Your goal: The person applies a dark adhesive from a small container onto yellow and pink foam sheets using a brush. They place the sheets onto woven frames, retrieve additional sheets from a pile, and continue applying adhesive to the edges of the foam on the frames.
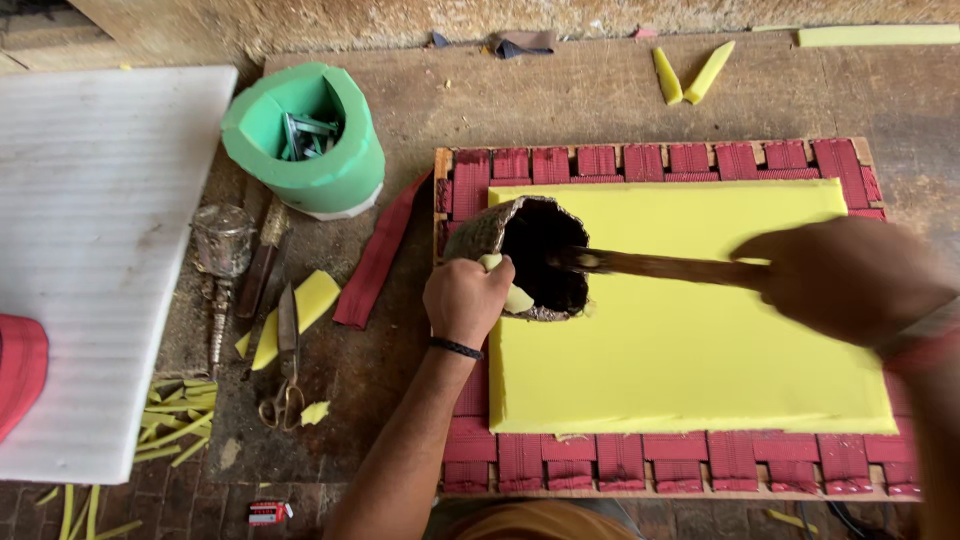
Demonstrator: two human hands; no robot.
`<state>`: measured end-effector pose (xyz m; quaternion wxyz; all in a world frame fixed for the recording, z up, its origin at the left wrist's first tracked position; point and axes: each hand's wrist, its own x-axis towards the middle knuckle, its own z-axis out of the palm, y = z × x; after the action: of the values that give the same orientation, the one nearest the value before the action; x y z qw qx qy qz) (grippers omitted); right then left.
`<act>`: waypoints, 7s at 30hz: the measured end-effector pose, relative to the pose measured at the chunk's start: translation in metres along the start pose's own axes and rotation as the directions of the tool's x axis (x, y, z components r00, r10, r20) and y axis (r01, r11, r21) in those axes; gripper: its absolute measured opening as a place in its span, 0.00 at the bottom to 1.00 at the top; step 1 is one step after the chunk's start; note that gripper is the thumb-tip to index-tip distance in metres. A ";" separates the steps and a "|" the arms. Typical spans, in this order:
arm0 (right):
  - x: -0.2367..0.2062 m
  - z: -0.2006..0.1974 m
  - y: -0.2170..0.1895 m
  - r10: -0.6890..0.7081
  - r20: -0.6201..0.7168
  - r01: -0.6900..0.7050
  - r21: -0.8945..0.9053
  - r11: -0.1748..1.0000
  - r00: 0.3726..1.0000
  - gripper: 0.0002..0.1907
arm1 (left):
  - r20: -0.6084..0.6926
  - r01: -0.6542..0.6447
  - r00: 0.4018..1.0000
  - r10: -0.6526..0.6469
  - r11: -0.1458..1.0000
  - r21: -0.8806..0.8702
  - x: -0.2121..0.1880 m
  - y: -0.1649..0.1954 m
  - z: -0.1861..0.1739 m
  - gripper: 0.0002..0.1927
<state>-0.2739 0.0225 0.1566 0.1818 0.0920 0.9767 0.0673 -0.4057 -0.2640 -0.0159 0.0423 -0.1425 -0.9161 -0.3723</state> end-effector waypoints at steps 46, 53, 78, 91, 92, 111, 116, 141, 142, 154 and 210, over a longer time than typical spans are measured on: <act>0.167 0.274 0.036 0.441 -0.269 -0.179 0.647 0.741 0.856 0.19 | 0.209 0.409 0.912 -0.352 0.752 -0.517 -0.005 0.034 0.006 0.21; 0.120 0.284 0.123 0.676 -0.080 -0.500 0.611 0.614 0.732 0.10 | 0.229 0.434 0.900 -0.370 0.722 -0.539 -0.013 0.043 0.010 0.22; 0.065 0.290 0.274 0.728 0.069 -0.673 0.447 0.589 0.682 0.14 | 0.336 0.444 0.883 -0.328 0.815 -0.371 -0.036 0.130 0.096 0.24; 0.062 0.322 0.315 0.739 0.319 -0.594 0.793 0.135 0.593 0.23 | 0.344 0.417 0.879 -0.332 0.883 -0.216 -0.053 0.142 0.115 0.26; 0.062 0.324 0.317 0.729 0.332 -0.589 0.799 0.120 0.599 0.22 | 0.334 0.413 0.883 -0.331 0.885 -0.213 -0.056 0.142 0.116 0.27; 0.048 0.310 0.336 0.748 0.298 -0.517 0.853 0.070 0.594 0.19 | 0.114 0.450 0.868 -0.484 0.667 -0.594 -0.154 0.156 0.131 0.19; 0.061 0.316 0.343 0.767 0.281 -0.558 0.821 0.118 0.577 0.19 | 0.108 0.522 0.826 -0.553 0.678 -0.518 -0.172 0.144 0.138 0.19; 0.147 0.322 0.254 0.468 0.017 -0.372 0.630 0.681 0.884 0.16 | -0.128 0.409 0.726 -0.676 0.574 -0.710 -0.170 0.095 0.087 0.18; 0.154 0.310 0.240 0.432 0.013 -0.357 0.586 0.727 0.902 0.17 | -0.149 0.405 0.728 -0.669 0.595 -0.694 -0.170 0.090 0.077 0.19; 0.243 0.144 -0.113 0.183 -0.111 -0.085 0.582 0.808 0.977 0.17 | -0.135 0.413 0.787 -0.601 0.677 -0.609 -0.168 -0.022 -0.035 0.22; -0.140 0.303 -0.429 0.534 -0.062 -0.348 0.695 0.630 0.843 0.17 | 0.328 0.359 0.918 -0.223 0.821 -0.445 -0.078 -0.261 -0.203 0.21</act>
<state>-0.1010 -0.3946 -0.1468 -0.0157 0.3784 0.8972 -0.2270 -0.4134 -0.6007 -0.0594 -0.1747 -0.0536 -0.7976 -0.5748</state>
